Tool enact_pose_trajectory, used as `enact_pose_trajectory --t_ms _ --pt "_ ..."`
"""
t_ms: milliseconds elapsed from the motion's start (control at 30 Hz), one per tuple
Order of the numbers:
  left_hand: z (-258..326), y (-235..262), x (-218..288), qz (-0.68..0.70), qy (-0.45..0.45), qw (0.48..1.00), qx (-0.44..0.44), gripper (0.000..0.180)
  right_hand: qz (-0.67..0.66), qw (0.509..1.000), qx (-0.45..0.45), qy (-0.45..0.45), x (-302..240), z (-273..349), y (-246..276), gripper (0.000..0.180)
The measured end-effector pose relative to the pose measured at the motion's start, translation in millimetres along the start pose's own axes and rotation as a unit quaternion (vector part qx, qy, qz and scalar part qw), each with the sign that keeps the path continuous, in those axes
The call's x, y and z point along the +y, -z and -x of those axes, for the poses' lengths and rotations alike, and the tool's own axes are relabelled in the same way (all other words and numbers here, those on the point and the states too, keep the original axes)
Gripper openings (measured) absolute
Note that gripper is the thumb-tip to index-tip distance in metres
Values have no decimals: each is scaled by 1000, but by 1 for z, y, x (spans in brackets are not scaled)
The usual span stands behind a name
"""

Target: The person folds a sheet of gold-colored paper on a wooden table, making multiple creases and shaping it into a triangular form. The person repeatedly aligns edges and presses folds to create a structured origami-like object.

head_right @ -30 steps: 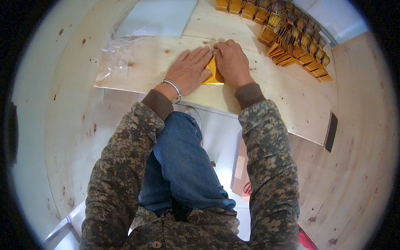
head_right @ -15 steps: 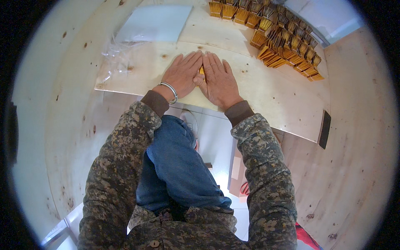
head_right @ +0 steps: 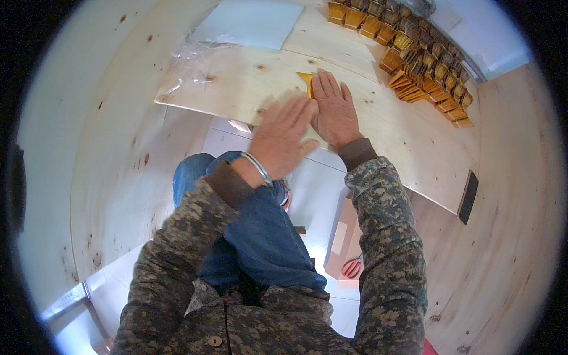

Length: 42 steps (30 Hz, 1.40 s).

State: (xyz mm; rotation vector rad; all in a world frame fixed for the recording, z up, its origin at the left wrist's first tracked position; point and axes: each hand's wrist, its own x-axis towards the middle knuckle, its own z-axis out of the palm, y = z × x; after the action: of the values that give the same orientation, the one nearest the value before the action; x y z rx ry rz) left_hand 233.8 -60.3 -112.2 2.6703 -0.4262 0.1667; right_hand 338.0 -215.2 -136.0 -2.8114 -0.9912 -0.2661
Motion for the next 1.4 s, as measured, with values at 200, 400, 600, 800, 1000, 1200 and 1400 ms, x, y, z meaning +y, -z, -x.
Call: enact_pose_trajectory --t_ms 200,400,600,800,1000,1200,1400 --pt "-5 -34 38 86 47 991 95 91 -31 999 21 36 10 3 -6 68" --pt "-20 -44 41 85 65 986 131 94 -24 999 34 34 11 3 -14 65" --pt "-14 -49 44 87 94 984 120 95 -43 998 30 25 9 2 -11 65" --pt "-6 -50 46 58 127 983 123 99 36 998 16 46 8 3 -9 65" --pt "-4 -41 50 48 161 982 90 101 -9 999 30 19 8 0 -14 62" --pt "12 -30 46 31 184 979 83 100 -14 1000 22 7 3 -1 -11 68" --pt "22 -21 35 87 190 960 188 87 -102 993 2 50 0 14 15 98"
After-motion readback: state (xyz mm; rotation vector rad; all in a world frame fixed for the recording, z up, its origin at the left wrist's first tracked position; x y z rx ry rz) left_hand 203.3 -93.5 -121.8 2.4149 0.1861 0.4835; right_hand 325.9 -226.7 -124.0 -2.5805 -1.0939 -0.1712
